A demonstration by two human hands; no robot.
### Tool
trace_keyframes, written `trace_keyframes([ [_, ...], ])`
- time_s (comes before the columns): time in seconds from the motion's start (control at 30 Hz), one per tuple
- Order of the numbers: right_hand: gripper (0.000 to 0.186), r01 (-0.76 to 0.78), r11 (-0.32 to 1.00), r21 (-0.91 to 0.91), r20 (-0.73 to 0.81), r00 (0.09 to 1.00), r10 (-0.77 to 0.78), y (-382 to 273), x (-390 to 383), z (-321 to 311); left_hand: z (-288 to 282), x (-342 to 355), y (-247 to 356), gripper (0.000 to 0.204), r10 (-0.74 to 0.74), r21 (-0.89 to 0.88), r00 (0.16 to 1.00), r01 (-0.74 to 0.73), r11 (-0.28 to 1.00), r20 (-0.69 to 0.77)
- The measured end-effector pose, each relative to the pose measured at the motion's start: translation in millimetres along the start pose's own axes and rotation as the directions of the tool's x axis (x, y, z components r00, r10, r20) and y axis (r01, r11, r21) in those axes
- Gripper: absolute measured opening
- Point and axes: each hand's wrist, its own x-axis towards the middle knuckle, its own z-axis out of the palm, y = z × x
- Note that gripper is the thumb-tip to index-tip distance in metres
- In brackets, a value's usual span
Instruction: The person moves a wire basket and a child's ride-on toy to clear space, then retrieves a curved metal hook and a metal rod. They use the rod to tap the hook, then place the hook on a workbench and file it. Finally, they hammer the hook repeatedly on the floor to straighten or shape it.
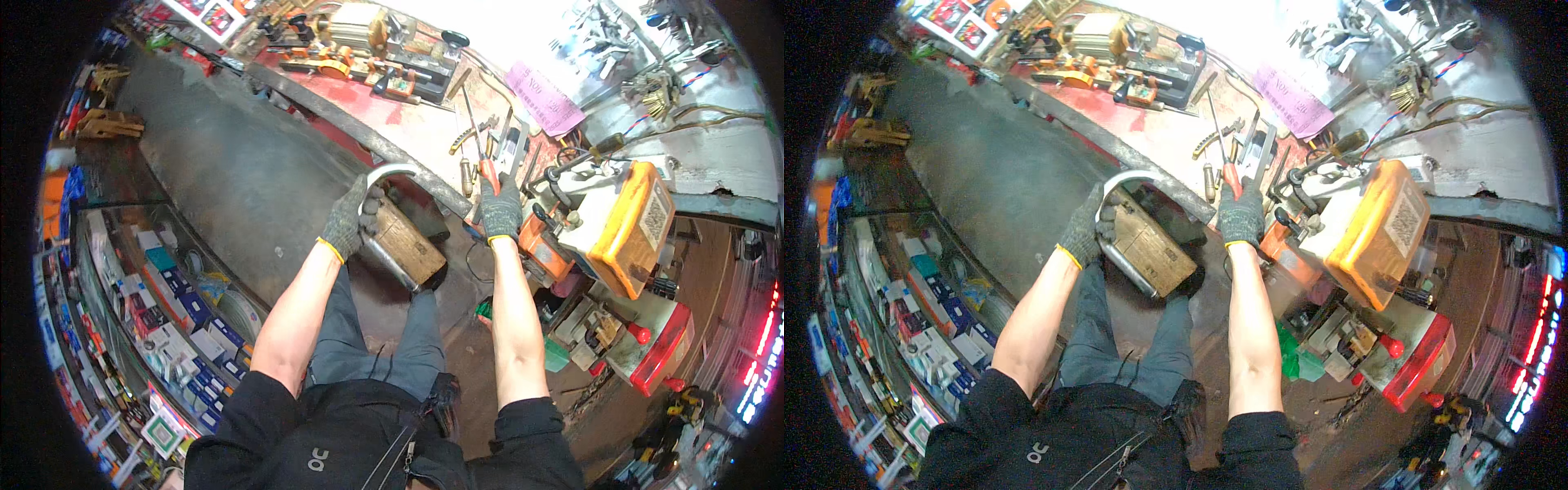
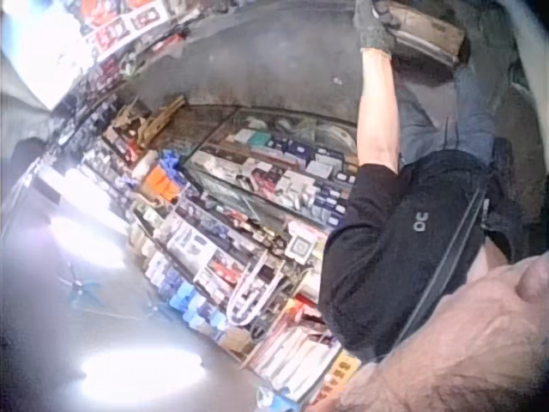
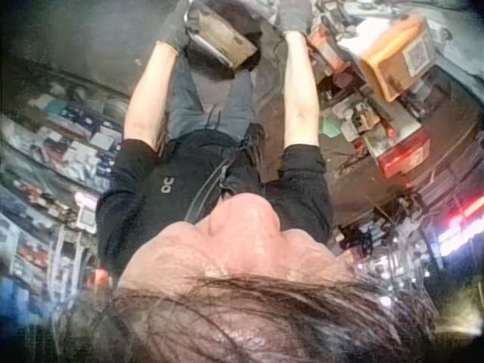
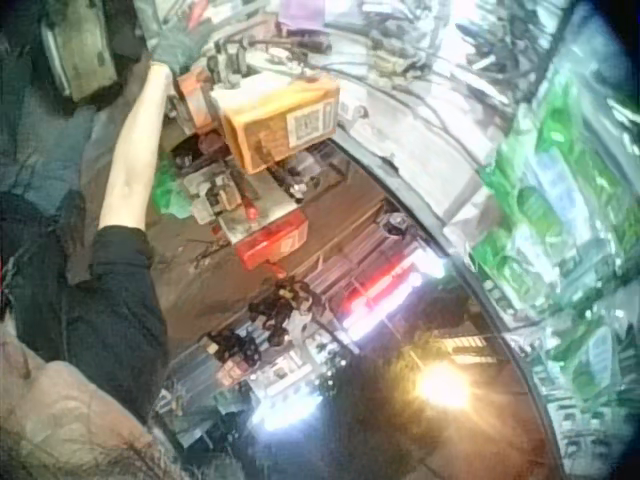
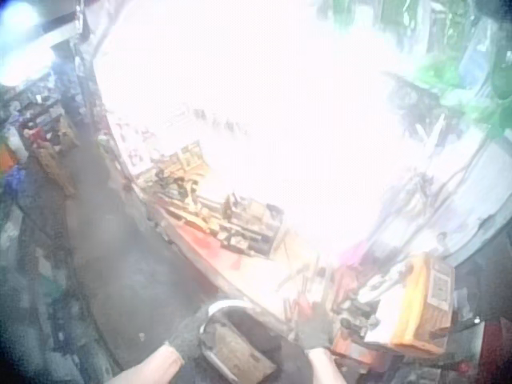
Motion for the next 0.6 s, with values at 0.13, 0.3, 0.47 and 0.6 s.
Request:
trace_keyframes([
  [0.13, 0.045, -0.014, 0.998, 0.056, -0.156, 0.987, 0.023, -2.2, -27.7, -7.1, -2.0, 59.4, 12.3, 0.044, -0.122, 0.029, 0.982, 0.119, 0.993, 0.143],
  [0.3, 0.046, -0.013, 0.952, -0.307, -0.161, 0.986, -0.038, -8.9, -41.2, -0.6, -17.8, 98.7, 17.7, 0.045, -0.204, 0.036, 0.956, 0.201, 0.979, 0.211],
  [0.47, 0.048, -0.165, 0.792, -0.587, -0.114, 0.986, 0.121, -27.2, -17.7, 8.5, -27.3, 114.2, 22.7, 0.043, -0.238, 0.082, 0.926, 0.224, 0.971, 0.293],
  [0.6, 0.054, -0.186, 0.663, -0.725, -0.021, 0.968, 0.249, -35.4, -2.1, 5.1, -27.0, 118.9, 21.6, 0.048, -0.184, 0.21, 0.968, 0.147, 0.967, 0.172],
])
